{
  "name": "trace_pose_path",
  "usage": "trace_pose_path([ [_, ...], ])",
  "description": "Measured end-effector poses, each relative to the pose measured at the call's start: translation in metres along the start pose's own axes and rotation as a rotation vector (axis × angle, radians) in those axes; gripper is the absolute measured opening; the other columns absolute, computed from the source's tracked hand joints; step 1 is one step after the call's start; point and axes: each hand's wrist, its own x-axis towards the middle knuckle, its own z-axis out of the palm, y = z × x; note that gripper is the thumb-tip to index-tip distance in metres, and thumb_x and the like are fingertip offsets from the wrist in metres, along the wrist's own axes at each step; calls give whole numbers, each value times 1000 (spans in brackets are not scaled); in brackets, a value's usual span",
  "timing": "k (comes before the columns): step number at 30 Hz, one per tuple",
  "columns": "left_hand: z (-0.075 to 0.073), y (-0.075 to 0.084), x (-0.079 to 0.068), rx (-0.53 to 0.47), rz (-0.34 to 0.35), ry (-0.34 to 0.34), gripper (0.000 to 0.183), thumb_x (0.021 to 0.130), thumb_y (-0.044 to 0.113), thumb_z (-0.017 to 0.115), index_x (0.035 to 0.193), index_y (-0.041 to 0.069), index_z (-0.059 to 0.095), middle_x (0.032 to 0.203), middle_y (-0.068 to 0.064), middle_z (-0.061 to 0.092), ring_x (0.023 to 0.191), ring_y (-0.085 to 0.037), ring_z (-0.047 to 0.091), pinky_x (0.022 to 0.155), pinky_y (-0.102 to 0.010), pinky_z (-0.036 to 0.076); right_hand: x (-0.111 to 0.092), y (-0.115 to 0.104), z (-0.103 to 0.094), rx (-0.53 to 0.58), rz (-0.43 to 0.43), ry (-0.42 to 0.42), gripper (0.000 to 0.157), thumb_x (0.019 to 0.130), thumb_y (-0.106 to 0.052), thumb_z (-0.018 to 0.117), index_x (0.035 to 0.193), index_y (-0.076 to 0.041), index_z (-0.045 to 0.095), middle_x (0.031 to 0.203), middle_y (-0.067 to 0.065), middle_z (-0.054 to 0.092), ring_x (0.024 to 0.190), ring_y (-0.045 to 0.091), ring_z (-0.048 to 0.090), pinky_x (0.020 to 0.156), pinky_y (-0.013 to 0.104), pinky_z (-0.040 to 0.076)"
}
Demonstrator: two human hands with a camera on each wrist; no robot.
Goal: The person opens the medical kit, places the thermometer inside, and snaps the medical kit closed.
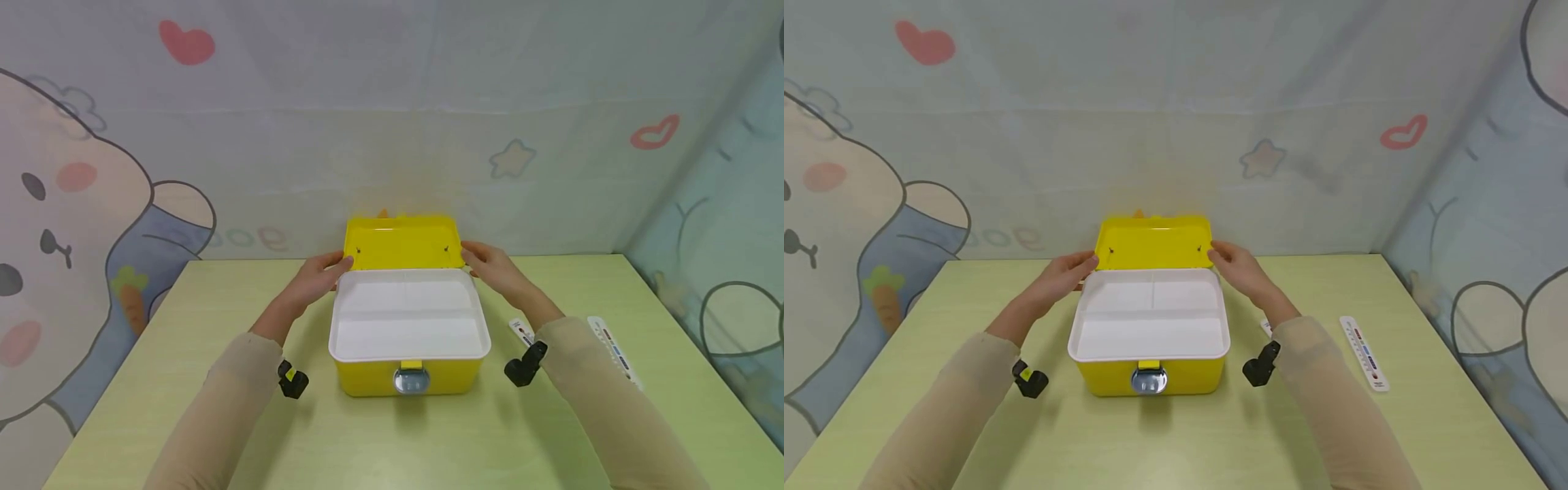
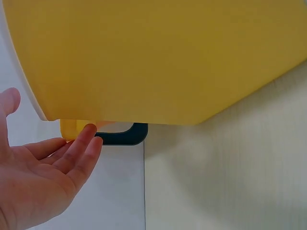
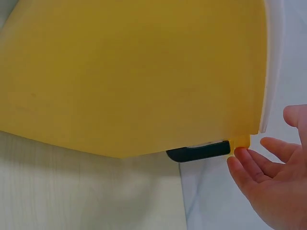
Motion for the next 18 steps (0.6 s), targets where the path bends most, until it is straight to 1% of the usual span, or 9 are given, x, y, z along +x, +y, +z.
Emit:
trace_pose_path([
  [3,1,-2,0,11,3,-11,69,94,47,45,145,5,24,148,-11,30,128,-28,40,99,-43,43,0,1,1,-18,13,4,61,98,-40,39,146,-6,23,148,14,28,131,32,34,104,47,36],
  [7,3,-3,1,14,16,-6,66,95,45,44,144,5,27,146,-11,34,125,-28,44,98,-43,44,0,2,1,-36,26,15,59,98,-39,38,145,-6,25,147,14,30,131,31,36,103,46,37],
  [11,4,-5,2,9,28,-8,65,95,45,44,144,5,28,145,-11,35,125,-28,44,98,-43,44,0,3,1,-23,25,18,59,98,-39,38,145,-5,26,146,15,32,129,32,38,103,46,37],
  [15,4,-7,1,13,27,-11,68,94,46,44,145,5,26,147,-11,33,126,-28,43,98,-44,44,0,6,1,-8,28,11,59,98,-40,39,145,-6,27,146,14,33,128,31,39,103,45,38],
  [18,4,-8,0,23,23,-1,68,94,47,44,145,5,27,147,-11,33,125,-28,44,97,-43,44,0,7,2,-5,23,9,58,98,-41,40,144,-7,28,145,12,35,127,30,41,102,44,39],
])
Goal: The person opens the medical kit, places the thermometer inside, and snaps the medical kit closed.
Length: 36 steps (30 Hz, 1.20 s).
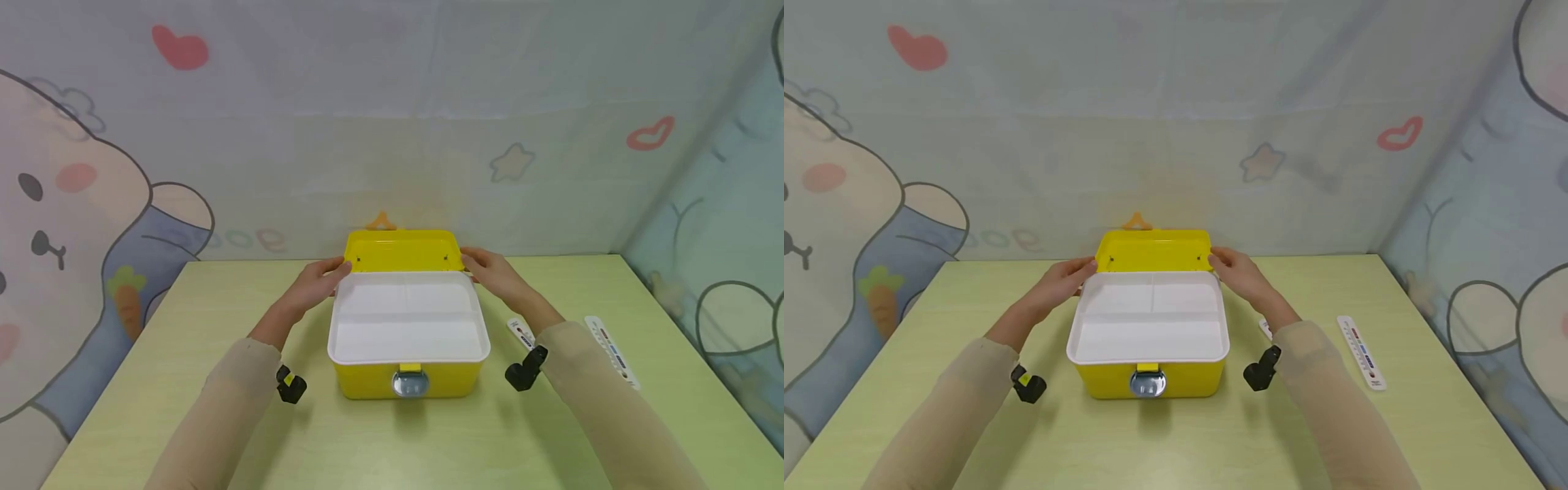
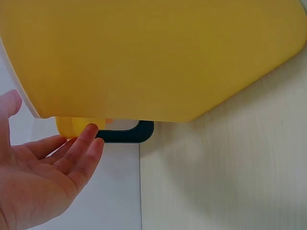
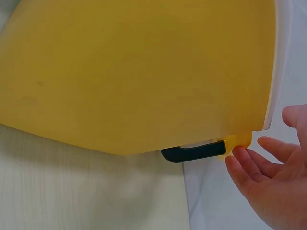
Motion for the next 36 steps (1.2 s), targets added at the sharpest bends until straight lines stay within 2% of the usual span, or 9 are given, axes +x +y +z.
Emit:
trace_pose_path([
  [6,0,-1,-2,21,-1,3,69,94,49,42,145,6,26,147,-11,31,125,-29,44,97,-42,45,-3,-1,0,-6,-16,-9,57,98,-39,40,144,-8,29,145,13,36,126,30,41,102,46,39],
  [12,2,-3,-1,-3,-9,12,63,96,44,40,146,8,26,148,-10,31,124,-29,44,97,-43,45,-3,1,0,-9,-28,-25,58,98,-40,40,145,-9,27,146,12,34,127,30,41,102,47,39],
  [19,3,-10,-2,-53,8,30,60,97,41,40,146,10,25,147,-10,33,123,-28,46,97,-43,45,-4,7,2,-29,-19,-35,66,94,-51,41,147,-16,23,149,9,29,127,32,39,102,52,37],
  [26,5,-17,-2,-80,52,105,53,97,40,41,142,11,36,137,-11,45,115,-28,52,92,-41,48,-10,8,1,-117,-34,-17,66,93,-53,40,147,-18,23,149,9,28,127,34,40,100,53,38],
  [36,0,-16,-14,-59,96,169,50,96,39,45,136,10,44,136,-10,47,117,-28,52,95,-42,46,-24,3,-7,-202,-126,36,55,97,-42,41,144,-17,30,147,6,33,127,32,39,100,55,36],
])
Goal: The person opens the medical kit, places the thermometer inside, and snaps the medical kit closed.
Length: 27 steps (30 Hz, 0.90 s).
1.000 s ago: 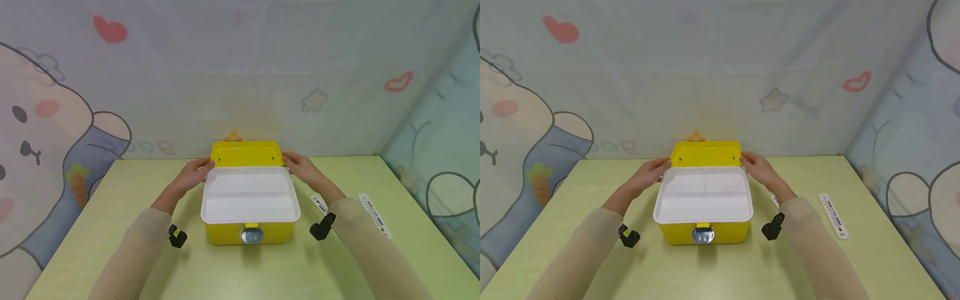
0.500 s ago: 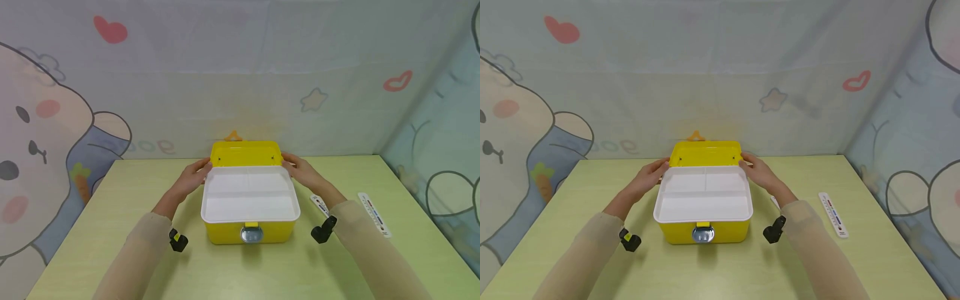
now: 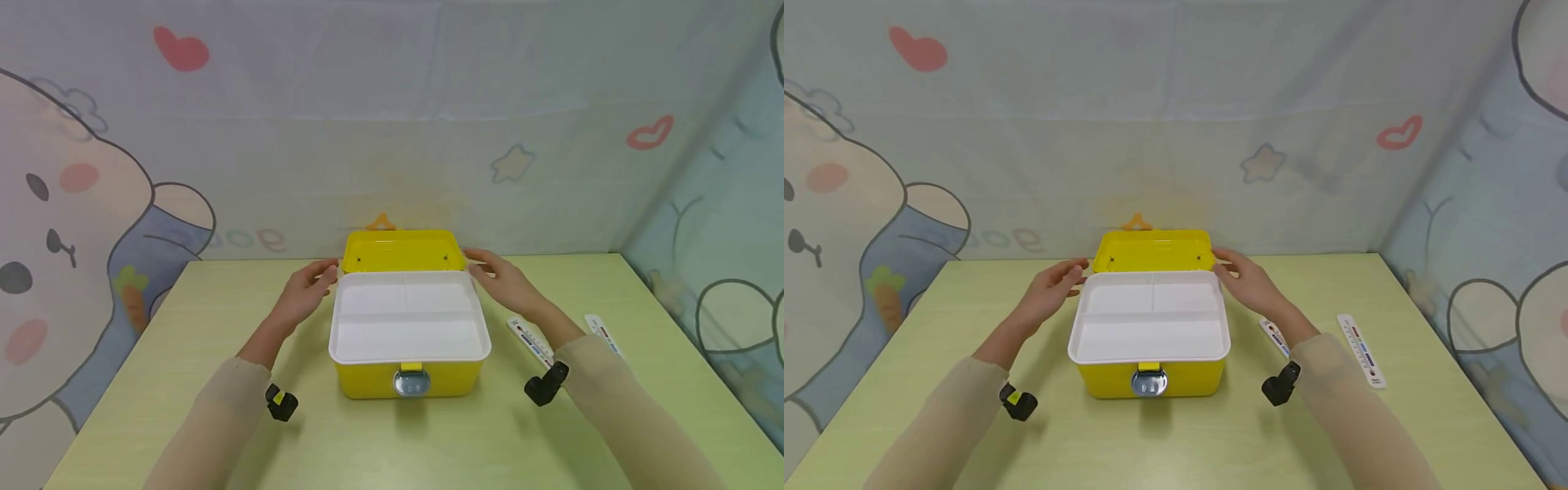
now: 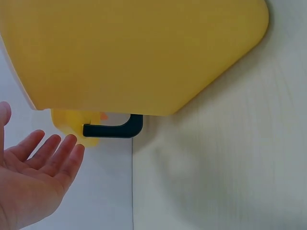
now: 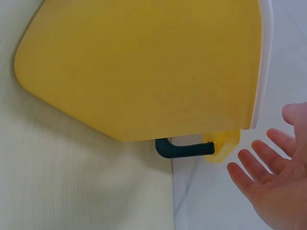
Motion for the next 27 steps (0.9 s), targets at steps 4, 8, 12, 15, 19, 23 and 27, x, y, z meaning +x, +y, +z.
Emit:
trace_pose_path([
  [4,-3,2,-8,17,19,-6,51,95,40,46,136,10,44,137,-9,47,117,-30,51,95,-45,45,-6,0,-3,-14,-54,27,53,97,-41,41,143,-16,33,145,8,36,127,34,39,100,54,37],
  [8,-6,3,-18,24,61,-34,51,95,40,47,137,11,42,139,-7,44,120,-29,49,97,-49,42,-12,0,-6,-18,-88,49,55,96,-44,41,142,-14,36,143,10,39,126,34,41,101,53,37],
  [12,-7,6,-31,23,94,-63,51,95,36,48,139,12,39,141,-6,42,123,-27,47,98,-49,41,-20,-2,-9,-23,-113,54,54,96,-44,40,141,-13,37,142,10,40,125,33,43,101,51,38],
  [15,-8,10,-42,35,116,-82,50,95,32,51,139,11,39,141,-6,41,124,-27,46,98,-46,42,-26,-3,-11,-24,-135,49,52,96,-41,42,140,-12,39,140,10,43,124,30,45,101,49,39],
  [19,-6,16,-54,94,168,-87,53,93,32,54,139,11,39,141,-8,41,126,-29,44,99,-45,42,-33,-5,-13,-39,-169,51,48,96,-38,45,136,-12,44,136,9,48,120,27,49,98,47,42],
  [23,-1,18,-67,150,202,-57,57,91,33,57,140,11,38,142,-7,40,127,-28,43,101,-46,39,-40,-6,-14,-88,-215,72,42,96,-32,48,132,-11,48,131,8,51,114,25,53,94,46,46],
  [27,5,20,-81,183,200,-24,63,88,34,62,141,11,36,143,-7,39,129,-29,40,102,-47,39,-47,-5,-17,-137,-247,94,38,95,-26,51,130,-10,51,129,6,53,112,24,54,91,44,48],
])
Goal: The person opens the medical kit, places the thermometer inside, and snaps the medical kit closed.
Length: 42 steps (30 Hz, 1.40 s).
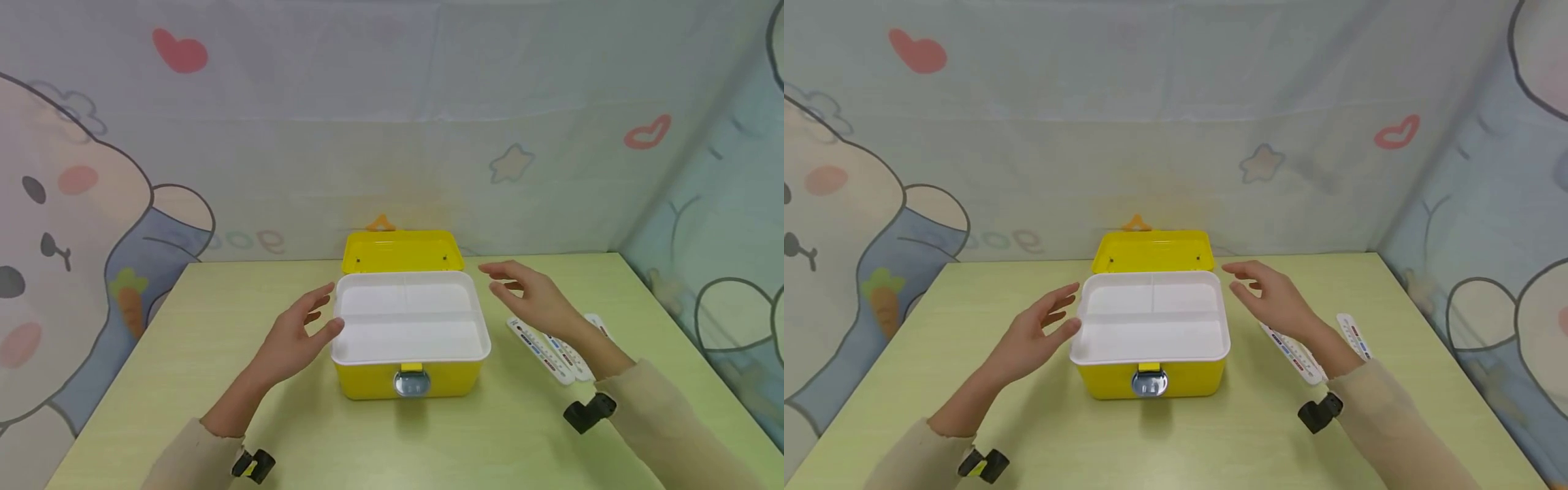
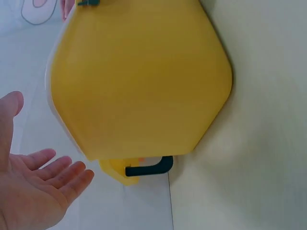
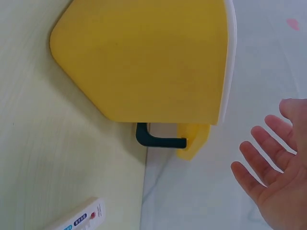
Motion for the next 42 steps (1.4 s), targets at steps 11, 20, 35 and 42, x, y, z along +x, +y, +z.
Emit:
trace_pose_path([
  [11,17,5,-28,-14,0,6,84,77,31,75,144,13,28,146,-4,33,132,-26,35,103,-45,38,-20,12,-7,-93,-41,39,37,92,-19,58,126,-7,52,125,7,56,106,27,57,85,46,50],
  [20,25,-7,-39,-19,-28,61,88,70,26,81,142,15,32,144,-6,36,129,-28,40,99,-43,42,-31,28,-1,-200,-43,51,36,88,-16,62,123,-6,55,119,9,59,102,28,59,80,45,52],
  [35,42,-18,-35,-125,-37,59,87,70,22,81,142,15,33,141,-2,41,127,-25,42,100,-43,42,-38,45,1,-248,51,-7,44,91,-24,58,131,-5,50,127,15,55,107,34,57,84,49,50],
  [42,47,-17,-34,-185,-43,65,87,71,21,80,143,15,31,140,-1,42,126,-23,43,100,-43,42,-41,53,4,-277,54,-12,44,90,-21,60,128,-2,51,123,17,56,104,35,58,80,48,52],
])
